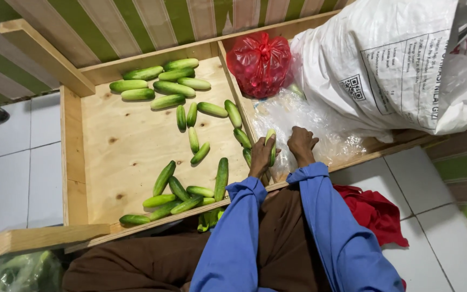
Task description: The person picks up individual cucumbers from a wooden crate, places each cucumber into a small plastic bag, and then puts the bagged cucumber into a cardboard box.
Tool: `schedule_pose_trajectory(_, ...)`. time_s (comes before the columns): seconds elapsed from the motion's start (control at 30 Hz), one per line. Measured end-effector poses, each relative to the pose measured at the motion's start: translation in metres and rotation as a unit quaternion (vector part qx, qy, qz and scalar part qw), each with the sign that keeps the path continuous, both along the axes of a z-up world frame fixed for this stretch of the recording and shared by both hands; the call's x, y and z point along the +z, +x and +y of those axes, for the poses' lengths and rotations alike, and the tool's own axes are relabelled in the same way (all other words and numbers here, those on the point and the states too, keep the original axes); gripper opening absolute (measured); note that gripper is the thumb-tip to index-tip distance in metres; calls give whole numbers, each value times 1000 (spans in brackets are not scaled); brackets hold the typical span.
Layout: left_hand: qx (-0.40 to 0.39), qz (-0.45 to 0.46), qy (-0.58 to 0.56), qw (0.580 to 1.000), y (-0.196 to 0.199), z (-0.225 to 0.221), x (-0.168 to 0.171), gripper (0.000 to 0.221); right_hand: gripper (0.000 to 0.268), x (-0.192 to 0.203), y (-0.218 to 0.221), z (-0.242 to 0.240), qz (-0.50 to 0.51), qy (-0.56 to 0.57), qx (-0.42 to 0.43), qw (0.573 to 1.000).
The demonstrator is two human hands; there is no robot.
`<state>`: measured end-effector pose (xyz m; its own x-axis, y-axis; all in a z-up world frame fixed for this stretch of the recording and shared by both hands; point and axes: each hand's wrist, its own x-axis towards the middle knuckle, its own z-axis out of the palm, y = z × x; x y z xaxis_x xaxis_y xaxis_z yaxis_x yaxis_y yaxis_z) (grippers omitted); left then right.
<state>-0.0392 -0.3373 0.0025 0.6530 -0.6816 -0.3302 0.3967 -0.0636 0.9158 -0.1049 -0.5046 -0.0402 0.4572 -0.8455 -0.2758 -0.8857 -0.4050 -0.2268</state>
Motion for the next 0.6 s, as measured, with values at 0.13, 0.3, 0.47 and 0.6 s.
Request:
schedule_pose_trajectory(0.13, 13, 11, -9, 1000, 1, 4, 7, 57, 23, -2, -1, -4, -2, -55, 1, 998)
schedule_pose_trajectory(0.3, 8, 5, 1, 1000, 1, 6, 16, 58, 21, 27, -5, 12, -109, -117, -9, 987)
schedule_pose_trajectory(0.47, 18, 8, -5, 1000, 0, 8, 26, 60, 24, 40, -5, 16, -200, -104, 8, 974)
schedule_pose_trajectory(0.6, 18, 0, 8, 1000, -1, 10, 29, 60, 16, 40, -8, 15, -208, -110, -5, 972)
